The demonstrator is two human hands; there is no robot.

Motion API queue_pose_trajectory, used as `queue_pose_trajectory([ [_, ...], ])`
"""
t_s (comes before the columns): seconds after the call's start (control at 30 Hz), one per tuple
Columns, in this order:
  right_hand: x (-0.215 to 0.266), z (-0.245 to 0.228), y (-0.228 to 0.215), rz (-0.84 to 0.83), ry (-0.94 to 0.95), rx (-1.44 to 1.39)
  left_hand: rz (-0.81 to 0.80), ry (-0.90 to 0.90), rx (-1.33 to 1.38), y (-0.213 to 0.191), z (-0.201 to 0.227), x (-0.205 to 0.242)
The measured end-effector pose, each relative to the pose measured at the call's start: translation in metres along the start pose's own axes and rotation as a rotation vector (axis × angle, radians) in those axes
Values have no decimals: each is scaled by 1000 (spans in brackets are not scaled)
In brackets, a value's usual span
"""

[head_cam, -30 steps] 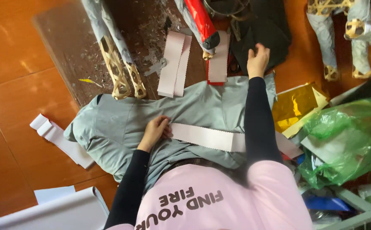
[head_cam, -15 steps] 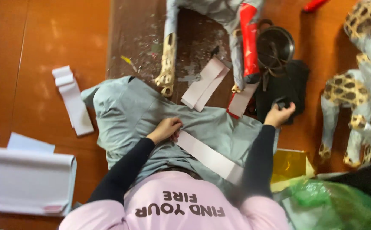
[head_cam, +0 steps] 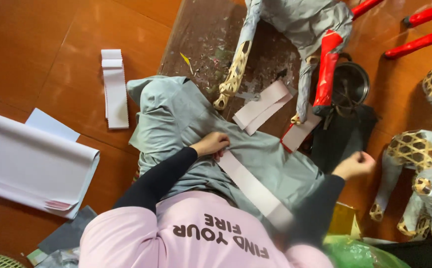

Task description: Wrapping red tape around the legs of a paper-mache giraffe figure.

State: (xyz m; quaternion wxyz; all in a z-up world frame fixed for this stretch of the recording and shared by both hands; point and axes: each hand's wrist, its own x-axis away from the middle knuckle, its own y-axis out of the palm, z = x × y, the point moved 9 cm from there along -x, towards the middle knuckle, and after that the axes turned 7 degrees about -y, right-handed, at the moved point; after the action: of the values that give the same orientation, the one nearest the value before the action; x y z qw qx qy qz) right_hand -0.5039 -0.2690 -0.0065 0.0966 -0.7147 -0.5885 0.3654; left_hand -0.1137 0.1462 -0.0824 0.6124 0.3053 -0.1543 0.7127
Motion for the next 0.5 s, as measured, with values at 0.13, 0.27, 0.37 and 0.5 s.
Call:
queue_pose_trajectory([
  [0.13,25,-105,-67,250,-326,25,-2,-33,34,0,-3,3],
  [0.27,120,-204,-18,-238,-230,-249,-140,17,166,7,21,5],
  [0.37,232,-297,35,-632,-305,-276,-218,39,405,21,53,23],
  [0.5,330,-367,72,-912,-608,-274,106,306,512,-4,47,3],
])
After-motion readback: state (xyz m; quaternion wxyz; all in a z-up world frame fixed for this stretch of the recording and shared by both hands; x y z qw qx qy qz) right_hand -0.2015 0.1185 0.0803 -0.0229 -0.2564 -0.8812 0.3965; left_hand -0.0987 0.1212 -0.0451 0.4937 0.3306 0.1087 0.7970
